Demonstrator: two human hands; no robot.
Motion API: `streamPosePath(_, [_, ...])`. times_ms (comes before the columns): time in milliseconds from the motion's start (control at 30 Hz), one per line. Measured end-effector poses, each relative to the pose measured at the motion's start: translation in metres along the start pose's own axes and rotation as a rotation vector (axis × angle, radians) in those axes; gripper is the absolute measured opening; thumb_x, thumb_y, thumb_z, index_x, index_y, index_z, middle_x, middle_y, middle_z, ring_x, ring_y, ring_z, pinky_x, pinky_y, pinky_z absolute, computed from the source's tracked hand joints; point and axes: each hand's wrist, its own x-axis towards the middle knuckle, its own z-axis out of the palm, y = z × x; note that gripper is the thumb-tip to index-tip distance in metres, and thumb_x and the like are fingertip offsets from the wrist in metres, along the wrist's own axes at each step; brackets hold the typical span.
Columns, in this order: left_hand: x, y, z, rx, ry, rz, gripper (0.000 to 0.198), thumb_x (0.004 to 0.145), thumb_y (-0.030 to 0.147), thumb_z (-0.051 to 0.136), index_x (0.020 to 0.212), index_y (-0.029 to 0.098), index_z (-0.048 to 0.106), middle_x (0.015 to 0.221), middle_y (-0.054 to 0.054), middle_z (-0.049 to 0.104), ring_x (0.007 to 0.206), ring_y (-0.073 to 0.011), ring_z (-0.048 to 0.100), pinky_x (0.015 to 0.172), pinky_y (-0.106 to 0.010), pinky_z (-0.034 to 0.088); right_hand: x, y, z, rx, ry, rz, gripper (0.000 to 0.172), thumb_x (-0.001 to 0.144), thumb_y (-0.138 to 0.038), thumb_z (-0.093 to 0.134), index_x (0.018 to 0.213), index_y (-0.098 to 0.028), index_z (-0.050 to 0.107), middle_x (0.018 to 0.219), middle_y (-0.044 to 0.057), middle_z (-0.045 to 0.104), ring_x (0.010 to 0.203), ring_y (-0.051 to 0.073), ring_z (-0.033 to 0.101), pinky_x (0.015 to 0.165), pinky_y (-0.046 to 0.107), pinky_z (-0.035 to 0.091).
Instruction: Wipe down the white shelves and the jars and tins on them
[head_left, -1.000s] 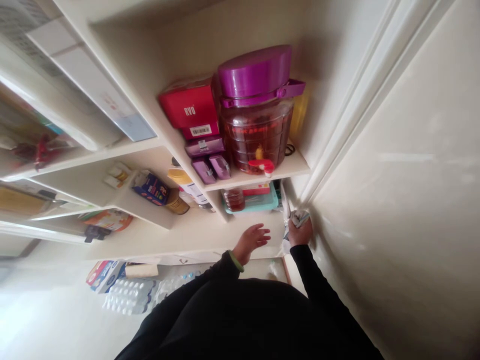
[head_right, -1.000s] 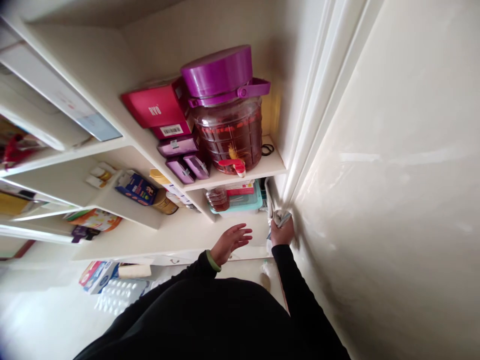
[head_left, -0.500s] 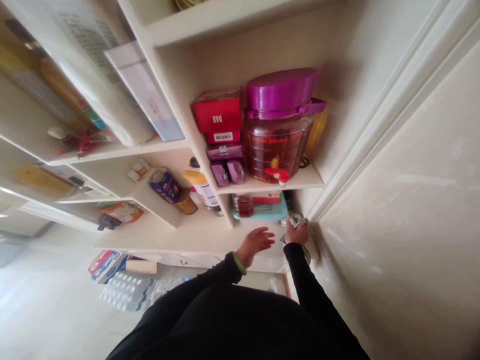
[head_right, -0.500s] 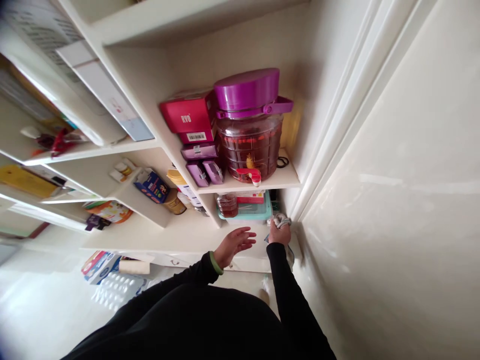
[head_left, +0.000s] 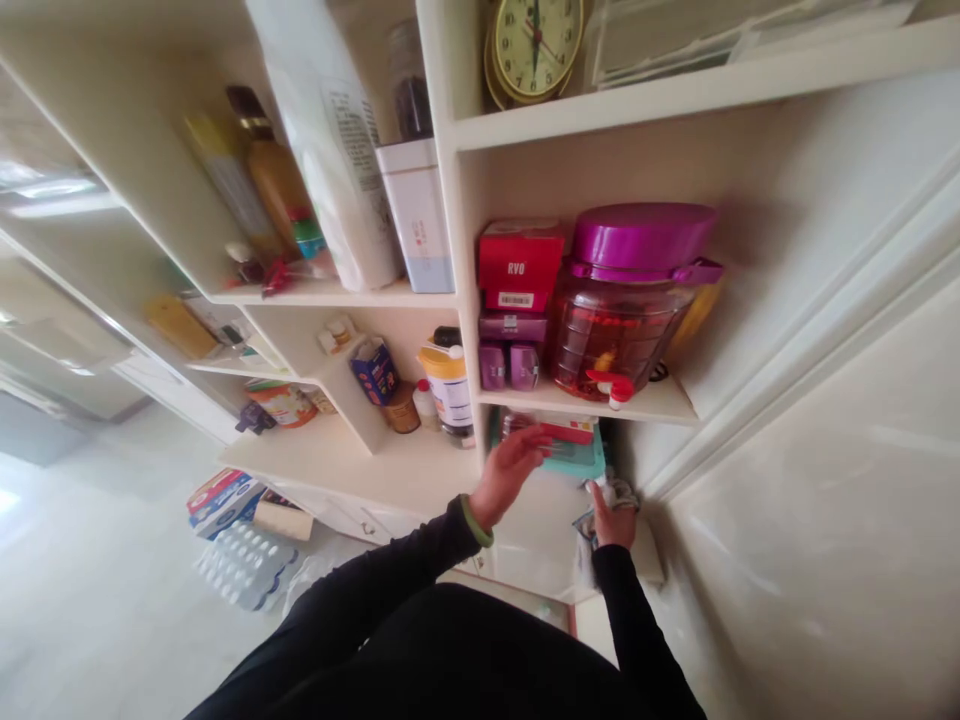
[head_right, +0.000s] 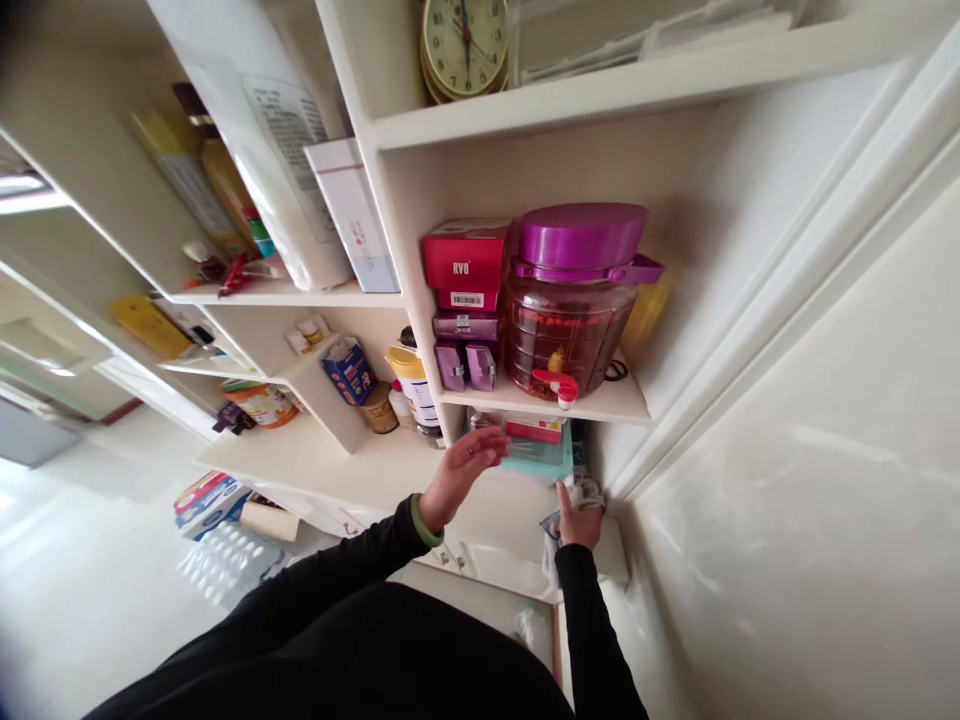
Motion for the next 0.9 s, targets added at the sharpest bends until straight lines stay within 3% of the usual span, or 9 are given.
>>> streamPosePath(100, [0.010,0.038,-0.003,0.244,0.004,0.375,0.039,0.104,0.045,0.068,0.135,0.019,0.071,0.130,-0.016,0.078,0.113,-0.0248,0.076,0.101,-0.042,0.062,-0.008,0.001,-0.009,0.018,-0.018,0.129,0.053,0.060,-0.067,0.079,0.085,-0.028,0.054,0.093,0.014,0.074,0.120,0.043,0.072,0.105,0.050,0.057])
streamPosePath(233, [0.036,0.114,-0.009,0.843,0.111,1.008,0.039,0.110,0.031,0.057,0.148,0.022,0.063,0.146,-0.014,0.071,0.144,-0.0269,0.064,0.124,-0.049,0.052,-0.017,0.008,-0.023,0.002,0.027,0.212,0.060,0.060,-0.079,0.074,0.082,-0.031,0.046,0.079,0.012,0.067,0.122,0.052,0.071,0.103,0.057,0.057])
streamPosePath(333, [0.068,0.166,-0.011,1.193,0.172,1.220,0.049,0.107,0.029,0.059,0.155,0.025,0.056,0.166,-0.014,0.057,0.167,-0.0312,0.038,0.138,-0.056,0.034,-0.022,0.016,-0.027,0.029,0.037,0.190,0.060,0.061,-0.081,0.072,0.084,-0.031,0.048,0.081,0.010,0.067,0.124,0.049,0.071,0.105,0.053,0.057])
streamPosePath(400, [0.089,0.190,-0.010,1.355,0.171,1.243,0.055,0.104,0.025,0.060,0.159,0.025,0.053,0.176,-0.013,0.045,0.171,-0.0330,0.029,0.141,-0.059,0.026,-0.024,0.019,-0.026,0.049,0.049,0.170,0.058,0.063,-0.081,0.070,0.085,-0.032,0.049,0.083,0.009,0.068,0.124,0.045,0.071,0.105,0.050,0.058])
streamPosePath(567, [0.122,0.216,-0.007,1.563,0.162,1.107,0.055,0.106,0.020,0.048,0.160,0.020,0.054,0.174,-0.017,0.047,0.162,-0.0365,0.043,0.137,-0.061,0.033,-0.024,0.021,-0.022,0.113,0.144,0.175,0.055,0.058,-0.075,0.067,0.086,-0.030,0.049,0.084,0.010,0.068,0.113,0.046,0.073,0.102,0.058,0.060])
streamPosePath(733, [0.124,0.221,-0.004,1.605,0.210,1.016,0.053,0.109,0.027,0.045,0.160,0.016,0.055,0.167,-0.021,0.055,0.157,-0.0376,0.049,0.134,-0.060,0.036,-0.028,0.015,-0.029,0.206,0.238,0.135,0.054,0.061,-0.071,0.068,0.090,-0.029,0.053,0.087,0.009,0.070,0.112,0.044,0.074,0.101,0.058,0.062])
streamPosePath(900, [0.118,0.225,0.000,1.625,0.235,0.974,0.054,0.111,0.036,0.044,0.159,0.016,0.058,0.162,-0.021,0.059,0.151,-0.0382,0.052,0.132,-0.059,0.038,-0.041,-0.001,-0.042,0.303,0.256,0.095,0.047,0.072,-0.068,0.073,0.093,-0.028,0.059,0.090,0.006,0.072,0.100,0.037,0.078,0.083,0.044,0.068])
